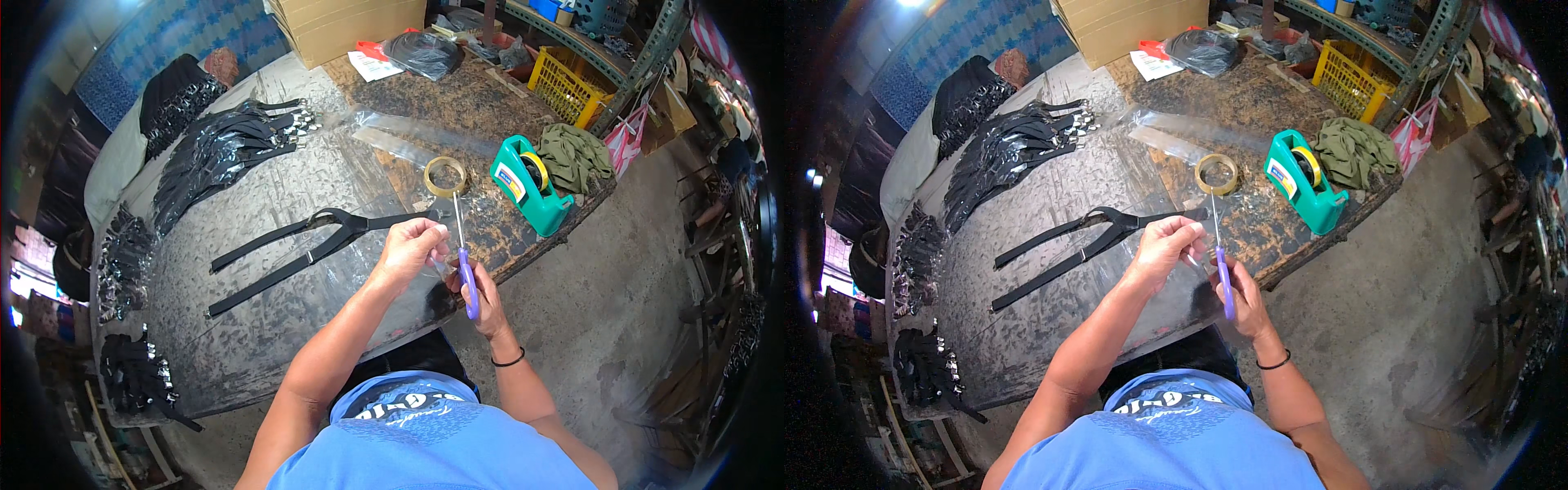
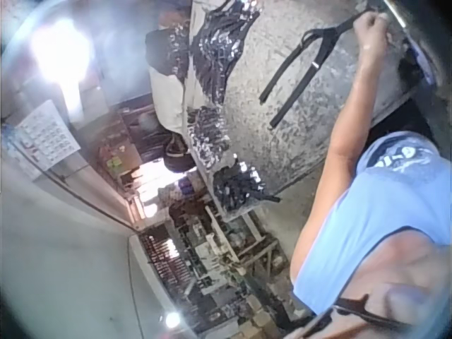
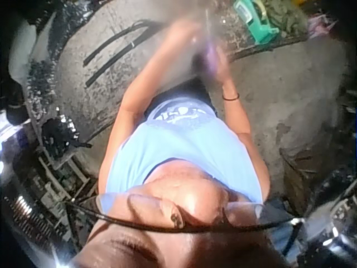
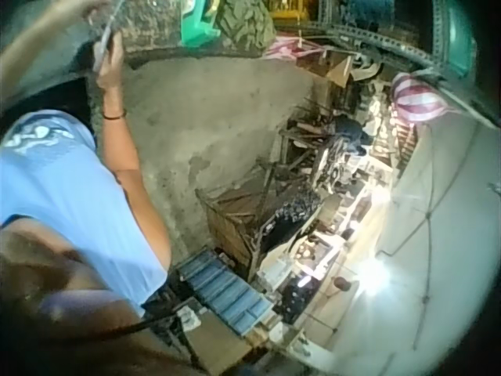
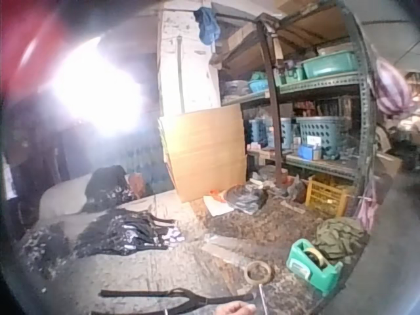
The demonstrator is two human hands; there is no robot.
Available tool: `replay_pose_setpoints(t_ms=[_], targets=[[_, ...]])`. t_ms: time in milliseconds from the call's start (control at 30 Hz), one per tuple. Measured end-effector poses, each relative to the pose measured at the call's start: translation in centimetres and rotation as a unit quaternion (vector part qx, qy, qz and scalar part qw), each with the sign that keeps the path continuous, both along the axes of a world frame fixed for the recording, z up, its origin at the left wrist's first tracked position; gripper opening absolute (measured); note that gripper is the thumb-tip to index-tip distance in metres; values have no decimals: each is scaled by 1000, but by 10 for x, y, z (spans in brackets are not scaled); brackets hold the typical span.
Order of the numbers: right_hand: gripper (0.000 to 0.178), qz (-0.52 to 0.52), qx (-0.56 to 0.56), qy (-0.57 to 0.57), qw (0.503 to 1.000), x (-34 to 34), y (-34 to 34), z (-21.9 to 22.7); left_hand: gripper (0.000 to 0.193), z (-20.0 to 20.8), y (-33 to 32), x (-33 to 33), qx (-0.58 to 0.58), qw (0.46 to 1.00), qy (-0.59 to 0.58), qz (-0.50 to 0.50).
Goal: Preparing black synthetic straps by applying tape to junctions and attaching plastic clasps.
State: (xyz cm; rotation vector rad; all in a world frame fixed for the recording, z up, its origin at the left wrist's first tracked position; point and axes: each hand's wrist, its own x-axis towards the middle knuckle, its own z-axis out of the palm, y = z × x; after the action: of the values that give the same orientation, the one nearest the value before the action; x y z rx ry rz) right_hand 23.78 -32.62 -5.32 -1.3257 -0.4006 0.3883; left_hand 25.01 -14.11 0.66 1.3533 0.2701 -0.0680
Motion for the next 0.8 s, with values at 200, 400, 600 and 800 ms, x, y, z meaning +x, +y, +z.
replay_pose_setpoints(t_ms=[200,400,600,800], targets=[[61,35,1,3,999,3,-6,-7,16,2,-1,0,6,1000,-1,0],[60,26,-10,-5,1000,3,-6,-6,16,2,-2,0,1,1000,-5,0],[65,0,-20,2,1000,0,-3,-2,16,1,-2,-1,5,1000,-7,2],[67,1,-32,-1,999,1,-4,-2,15,0,-2,1,-2,1000,-9,2]])
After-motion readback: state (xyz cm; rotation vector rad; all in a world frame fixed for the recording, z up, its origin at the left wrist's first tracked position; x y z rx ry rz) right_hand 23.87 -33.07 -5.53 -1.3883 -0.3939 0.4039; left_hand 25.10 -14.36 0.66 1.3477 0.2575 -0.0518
